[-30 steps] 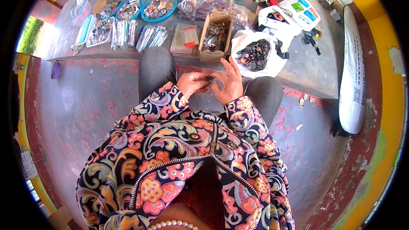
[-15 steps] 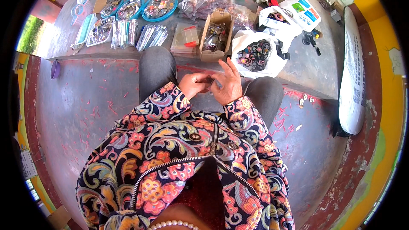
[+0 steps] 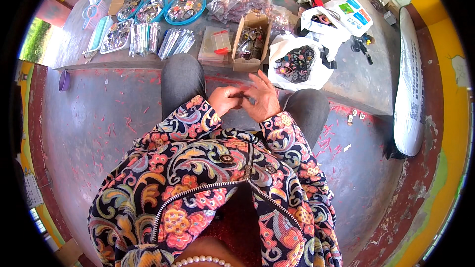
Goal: The person assembles small keychains by hand, picking up components from a nearby box and attaching them to a plastic bag. They handle multiple small items, including a red piece and a yellow piece, and manipulate them to form finished keychains.
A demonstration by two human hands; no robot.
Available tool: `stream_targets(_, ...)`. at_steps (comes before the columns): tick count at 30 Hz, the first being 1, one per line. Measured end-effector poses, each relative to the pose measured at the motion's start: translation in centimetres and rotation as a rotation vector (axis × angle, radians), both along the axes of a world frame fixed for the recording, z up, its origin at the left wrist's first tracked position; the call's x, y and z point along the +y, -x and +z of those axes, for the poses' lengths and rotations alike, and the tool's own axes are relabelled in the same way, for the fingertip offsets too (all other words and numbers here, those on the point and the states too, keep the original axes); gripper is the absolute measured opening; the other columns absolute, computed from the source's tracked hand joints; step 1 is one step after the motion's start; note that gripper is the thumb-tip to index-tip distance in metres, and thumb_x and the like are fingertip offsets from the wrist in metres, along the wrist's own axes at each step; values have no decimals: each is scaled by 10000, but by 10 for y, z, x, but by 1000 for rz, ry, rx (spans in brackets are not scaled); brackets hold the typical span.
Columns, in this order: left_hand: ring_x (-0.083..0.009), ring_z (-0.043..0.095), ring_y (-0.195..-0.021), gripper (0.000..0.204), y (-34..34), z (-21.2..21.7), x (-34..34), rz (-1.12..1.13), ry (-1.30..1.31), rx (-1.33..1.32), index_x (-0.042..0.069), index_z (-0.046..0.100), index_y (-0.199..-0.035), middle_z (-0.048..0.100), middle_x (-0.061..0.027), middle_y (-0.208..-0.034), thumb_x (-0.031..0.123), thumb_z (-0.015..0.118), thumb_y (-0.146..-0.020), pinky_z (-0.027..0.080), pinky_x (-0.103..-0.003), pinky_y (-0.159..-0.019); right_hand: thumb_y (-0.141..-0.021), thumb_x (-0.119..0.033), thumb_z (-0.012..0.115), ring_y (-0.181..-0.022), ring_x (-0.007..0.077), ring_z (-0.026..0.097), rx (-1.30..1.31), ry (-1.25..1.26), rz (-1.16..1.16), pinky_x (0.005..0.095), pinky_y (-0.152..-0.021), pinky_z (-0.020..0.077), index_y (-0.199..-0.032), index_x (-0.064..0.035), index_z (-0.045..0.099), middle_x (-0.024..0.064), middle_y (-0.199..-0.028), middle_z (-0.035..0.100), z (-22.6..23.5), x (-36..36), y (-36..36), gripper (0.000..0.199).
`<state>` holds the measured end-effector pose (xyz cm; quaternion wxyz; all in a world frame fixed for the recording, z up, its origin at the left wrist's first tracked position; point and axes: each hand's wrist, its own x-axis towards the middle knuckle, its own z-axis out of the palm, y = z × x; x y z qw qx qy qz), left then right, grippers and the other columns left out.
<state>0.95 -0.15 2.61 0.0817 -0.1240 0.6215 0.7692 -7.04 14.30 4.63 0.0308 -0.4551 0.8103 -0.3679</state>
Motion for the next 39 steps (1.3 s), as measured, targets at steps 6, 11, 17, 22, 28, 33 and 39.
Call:
stream_targets(6, -113, 577, -749, 237, 2, -3, -3, 28, -75, -89, -19, 564, -1014, 594, -56, -855, 39, 549, -786, 482, -217, -634, -615, -111, 613, -1165, 352, 356, -61, 107, -84, 407, -930, 334, -787, -86, 645, 169, -1159, 477, -1, 0, 0, 177)
stream_targets(11, -108, 576, -752, 231, 3, -11, -5, 40, -200, -109, -22, 558, -1010, 586, -51, -874, 38, 552, -787, 484, -213, -640, -615, -93, 605, -1195, 334, 320, -135, 129, -94, 395, -936, 329, -820, -108, 649, 138, -1184, 466, -1, 1, 2, 210)
stream_targets(17, -107, 577, -726, 236, 1, -7, -3, 28, -100, -83, -23, 559, -1012, 591, -57, -848, 32, 543, -784, 484, -216, -640, -622, -65, 596, -1213, 320, 301, -126, 82, -18, 399, -970, 279, -835, -109, 659, 129, -1196, 467, -3, 0, 0, 227)
stream_targets(22, -118, 573, -707, 240, 0, -1, 0, 29, -77, -80, -25, 563, -1011, 591, -54, -835, 14, 546, -775, 485, -220, -599, -627, -88, 607, -1207, 320, 311, -167, -12, 31, 392, -961, 292, -843, -112, 658, 138, -1188, 470, -12, -2, -1, 223)
stream_targets(28, -122, 583, -726, 242, 2, -9, -8, 53, -108, -142, -22, 562, -1014, 597, -70, -862, 60, 553, -786, 486, -228, -649, -637, -89, 597, -1203, 317, 317, -176, 115, -89, 395, -958, 294, -865, -111, 650, 138, -1189, 469, -4, 0, 1, 235)
stream_targets(33, -122, 585, -742, 230, 3, -2, -7, 2, -90, -144, -25, 569, -1001, 598, -63, -866, 56, 550, -787, 484, -222, -645, -638, -87, 593, -1203, 321, 316, -117, 35, -27, 405, -958, 291, -843, -88, 642, 149, -1187, 466, -7, 1, 1, 211)
stream_targets(39, -110, 571, -702, 237, 0, 3, -2, 28, -104, -141, -39, 563, -1009, 590, -68, -846, 25, 544, -782, 468, -207, -604, -634, -82, 603, -1213, 323, 300, -115, -7, -1, 414, -958, 290, -832, -75, 640, 154, -1191, 458, -8, 0, 0, 201)
